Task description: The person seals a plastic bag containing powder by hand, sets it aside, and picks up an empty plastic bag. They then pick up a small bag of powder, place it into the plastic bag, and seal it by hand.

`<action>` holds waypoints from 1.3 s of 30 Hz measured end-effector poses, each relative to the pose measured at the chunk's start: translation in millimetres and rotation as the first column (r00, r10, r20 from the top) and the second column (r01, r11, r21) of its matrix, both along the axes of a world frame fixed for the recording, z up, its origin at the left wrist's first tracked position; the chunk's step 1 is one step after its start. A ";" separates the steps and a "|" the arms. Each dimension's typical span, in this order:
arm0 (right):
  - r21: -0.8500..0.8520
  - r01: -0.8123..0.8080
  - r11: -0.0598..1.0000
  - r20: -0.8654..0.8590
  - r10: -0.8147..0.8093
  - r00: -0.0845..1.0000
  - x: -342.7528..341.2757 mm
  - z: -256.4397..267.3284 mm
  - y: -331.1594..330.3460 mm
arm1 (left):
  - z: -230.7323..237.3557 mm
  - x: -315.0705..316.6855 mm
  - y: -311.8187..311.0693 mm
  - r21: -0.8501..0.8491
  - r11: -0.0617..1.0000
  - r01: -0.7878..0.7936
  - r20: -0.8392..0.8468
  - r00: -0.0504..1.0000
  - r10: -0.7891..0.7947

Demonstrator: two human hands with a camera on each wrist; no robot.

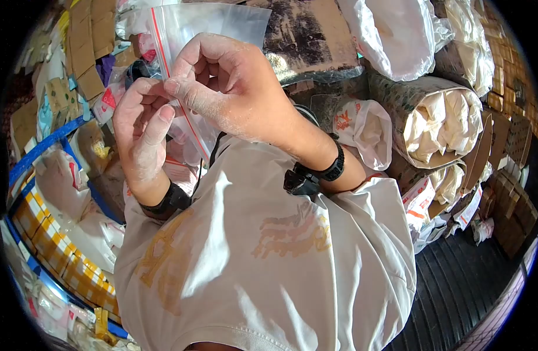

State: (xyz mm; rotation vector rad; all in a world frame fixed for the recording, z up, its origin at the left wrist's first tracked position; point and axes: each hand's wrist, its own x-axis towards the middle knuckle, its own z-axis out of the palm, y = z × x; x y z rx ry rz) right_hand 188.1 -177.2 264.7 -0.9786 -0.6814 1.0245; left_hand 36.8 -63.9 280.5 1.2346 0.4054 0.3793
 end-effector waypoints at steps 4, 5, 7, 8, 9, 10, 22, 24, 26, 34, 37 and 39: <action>0.018 0.012 1.000 -0.007 -0.012 1.000 0.1 -0.8 -0.8 | 0.6 1.3 -0.6 -0.010 1.000 0.007 -0.009 1.000 -0.007; 0.011 0.010 1.000 -0.001 -0.010 1.000 0.6 -1.2 -1.2 | 0.3 1.1 -0.2 -0.008 1.000 0.009 -0.012 1.000 -0.009; -0.001 0.005 1.000 0.011 -0.005 1.000 1.6 -2.4 -1.9 | -0.1 1.7 -0.3 -0.005 1.000 0.005 -0.014 1.000 -0.005; 0.000 0.008 1.000 0.006 -0.008 1.000 1.6 -1.7 -2.0 | -0.3 2.3 -0.7 -0.004 1.000 -0.001 -0.012 1.000 0.001; 0.000 0.011 1.000 0.001 -0.011 1.000 1.3 -0.3 -2.0 | -0.3 2.6 -1.1 -0.003 1.000 -0.007 -0.012 1.000 0.007; 0.001 0.014 1.000 -0.004 -0.014 1.000 1.1 0.7 -1.8 | 0.1 2.8 -1.1 -0.002 1.000 -0.005 -0.014 1.000 0.005; -0.009 0.022 1.000 -0.020 -0.022 1.000 -0.5 -0.4 -0.4 | -1.0 3.1 0.5 -0.002 1.000 -0.007 -0.010 1.000 0.007; -0.005 0.015 1.000 -0.021 -0.015 1.000 -0.1 -1.3 0.3 | 0.2 4.2 0.4 -0.015 1.000 -0.009 0.007 1.000 0.009; -0.003 0.012 1.000 -0.024 -0.012 1.000 -0.2 -2.1 1.4 | 0.6 3.5 1.7 -0.017 1.000 -0.004 -0.007 1.000 0.003; -0.021 0.024 1.000 0.004 -0.024 1.000 -3.6 -2.2 6.6 | 0.0 2.4 3.2 0.033 0.999 -0.024 -0.017 1.000 0.025; -0.054 0.025 0.998 0.061 -0.022 0.998 -3.6 -6.3 6.6 | -5.2 0.7 5.5 0.066 0.998 -0.025 0.008 1.000 0.025; -0.018 0.033 0.999 0.112 -0.031 0.993 -2.9 -7.5 8.2 | -8.0 -0.7 7.2 0.032 0.999 -0.010 0.050 0.999 0.008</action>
